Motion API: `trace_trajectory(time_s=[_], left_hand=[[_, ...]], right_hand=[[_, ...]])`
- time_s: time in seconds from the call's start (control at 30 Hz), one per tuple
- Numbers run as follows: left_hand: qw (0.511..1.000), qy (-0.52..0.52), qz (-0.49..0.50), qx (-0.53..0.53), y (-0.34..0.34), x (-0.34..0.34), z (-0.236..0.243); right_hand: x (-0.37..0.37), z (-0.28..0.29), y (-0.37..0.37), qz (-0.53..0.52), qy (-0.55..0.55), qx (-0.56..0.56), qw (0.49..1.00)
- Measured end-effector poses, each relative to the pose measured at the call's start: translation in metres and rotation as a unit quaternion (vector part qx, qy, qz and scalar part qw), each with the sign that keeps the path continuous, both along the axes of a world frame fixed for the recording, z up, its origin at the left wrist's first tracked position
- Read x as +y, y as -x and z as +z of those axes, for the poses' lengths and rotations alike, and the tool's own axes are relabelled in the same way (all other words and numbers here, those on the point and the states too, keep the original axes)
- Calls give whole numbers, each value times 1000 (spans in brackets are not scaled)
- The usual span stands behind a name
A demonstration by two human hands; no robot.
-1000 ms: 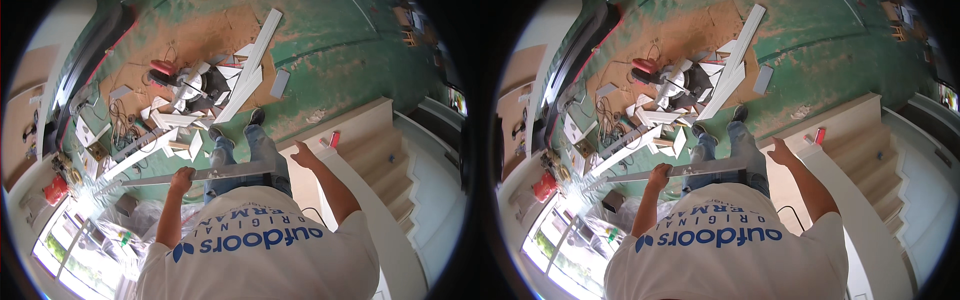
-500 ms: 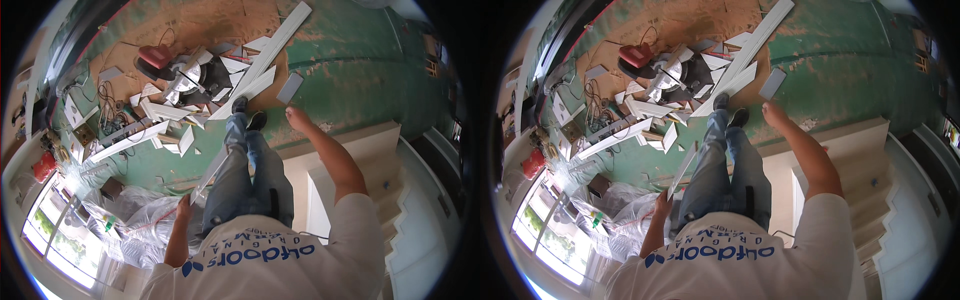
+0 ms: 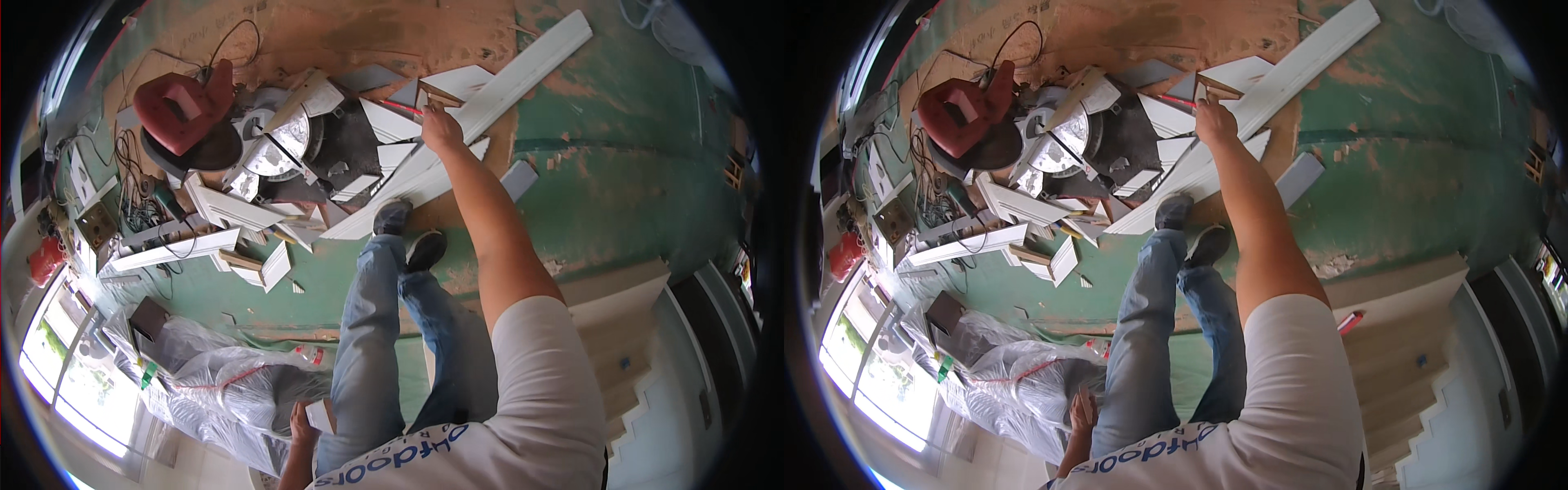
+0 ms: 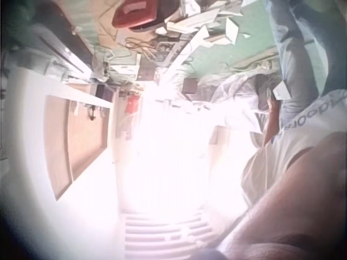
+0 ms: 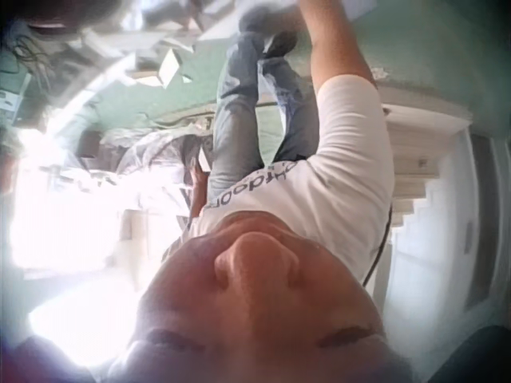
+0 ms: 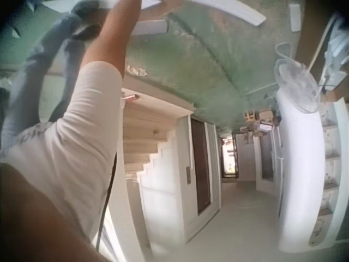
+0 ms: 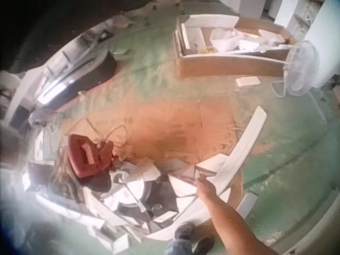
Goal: Measure and cut baseboard trim using a miter saw.
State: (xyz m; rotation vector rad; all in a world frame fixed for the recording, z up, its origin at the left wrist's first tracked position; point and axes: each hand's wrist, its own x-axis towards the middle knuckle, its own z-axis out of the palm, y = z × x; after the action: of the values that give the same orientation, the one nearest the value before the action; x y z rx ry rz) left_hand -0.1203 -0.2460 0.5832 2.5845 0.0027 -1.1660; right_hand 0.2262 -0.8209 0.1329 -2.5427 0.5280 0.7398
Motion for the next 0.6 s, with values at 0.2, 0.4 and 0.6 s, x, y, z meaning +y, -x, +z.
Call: trace_trajectory(time_s=[0.2, 0.4, 0.6], left_hand=[[999, -1, 8, 48, -3, -8, -15], [999, -15, 0, 40, -29, -18, -28], [995, 3, -101, -11, -41, -5, -11]], right_hand=[[7, -57, -33, 66, 31, 0, 997], [-15, -30, -7, 13, -22, -72, 997], [-37, 98, 121, -128, -55, -70, 988]])
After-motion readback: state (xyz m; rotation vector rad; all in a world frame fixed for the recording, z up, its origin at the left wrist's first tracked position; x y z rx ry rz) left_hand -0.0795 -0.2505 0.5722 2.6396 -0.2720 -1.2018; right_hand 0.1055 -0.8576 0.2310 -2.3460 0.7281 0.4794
